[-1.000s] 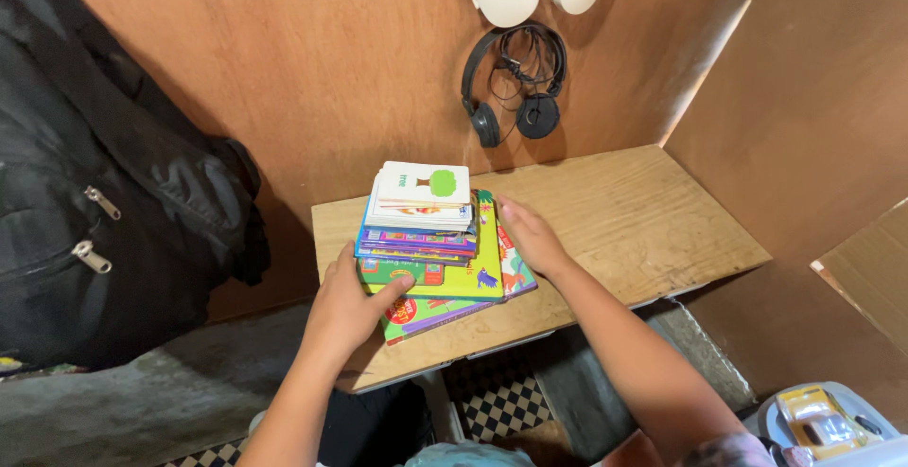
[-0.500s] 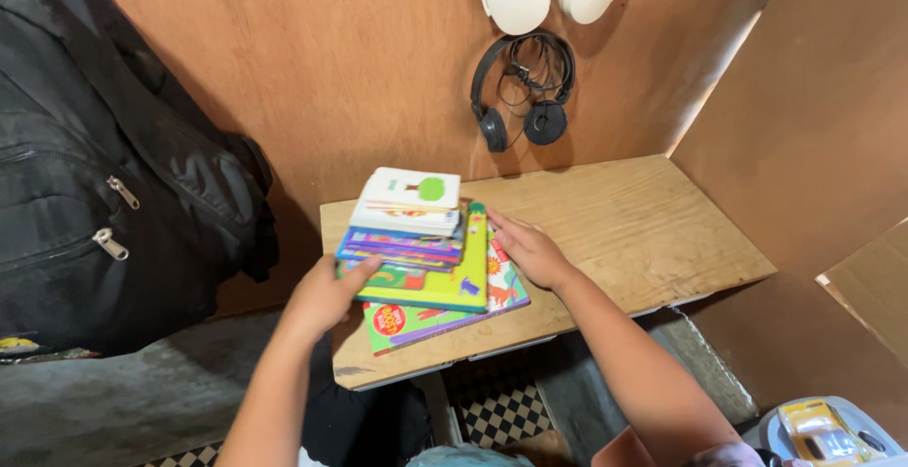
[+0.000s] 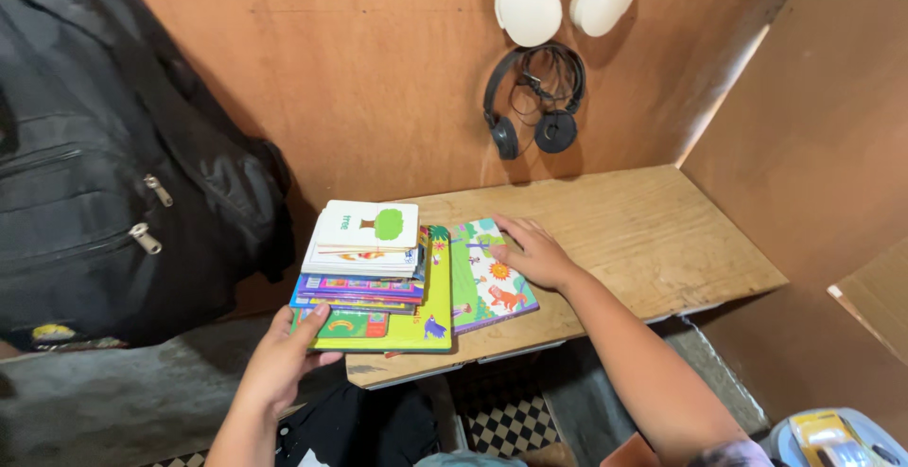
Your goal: The person clears a wooden wall shelf, moving books, boxes, bottles, a wipes pack and a container onto a nearby table. They hang two pairs of headphones on the wall above the shelf, then stack the books back onto the cleared shelf and arrange them.
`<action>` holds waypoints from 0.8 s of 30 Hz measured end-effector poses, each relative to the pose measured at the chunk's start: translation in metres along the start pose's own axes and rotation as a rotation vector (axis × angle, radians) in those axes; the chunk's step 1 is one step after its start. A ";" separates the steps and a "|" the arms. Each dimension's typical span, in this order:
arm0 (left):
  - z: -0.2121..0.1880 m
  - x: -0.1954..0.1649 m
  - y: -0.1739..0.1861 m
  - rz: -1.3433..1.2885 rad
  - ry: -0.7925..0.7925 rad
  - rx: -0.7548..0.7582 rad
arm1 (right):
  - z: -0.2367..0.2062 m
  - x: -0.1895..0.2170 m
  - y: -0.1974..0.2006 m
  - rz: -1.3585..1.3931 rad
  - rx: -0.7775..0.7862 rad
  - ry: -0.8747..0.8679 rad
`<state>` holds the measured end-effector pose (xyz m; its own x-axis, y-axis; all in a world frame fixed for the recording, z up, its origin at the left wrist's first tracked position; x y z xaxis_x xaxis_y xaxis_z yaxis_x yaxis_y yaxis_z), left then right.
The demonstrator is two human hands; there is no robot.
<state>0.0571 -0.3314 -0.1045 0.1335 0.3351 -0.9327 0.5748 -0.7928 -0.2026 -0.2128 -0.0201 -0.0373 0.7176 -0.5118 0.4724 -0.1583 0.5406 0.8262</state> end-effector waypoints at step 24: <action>-0.005 0.014 0.016 -0.239 -0.032 -0.050 | -0.068 0.053 0.055 -0.326 0.025 -0.058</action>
<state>0.0724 -0.3372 -0.1192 -0.0362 0.4934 -0.8691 0.6265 -0.6664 -0.4044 -0.1375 0.0276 0.0124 0.6937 -0.6926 0.1976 0.0565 0.3259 0.9437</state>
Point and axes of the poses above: each hand's wrist, its own z-axis towards the middle knuckle, its own y-axis out of the back of the hand, x = y × z, the point moved 5 cm from there along z, towards the middle knuckle, and after that the axes turned 4 degrees about -x, right-handed, at the moved point
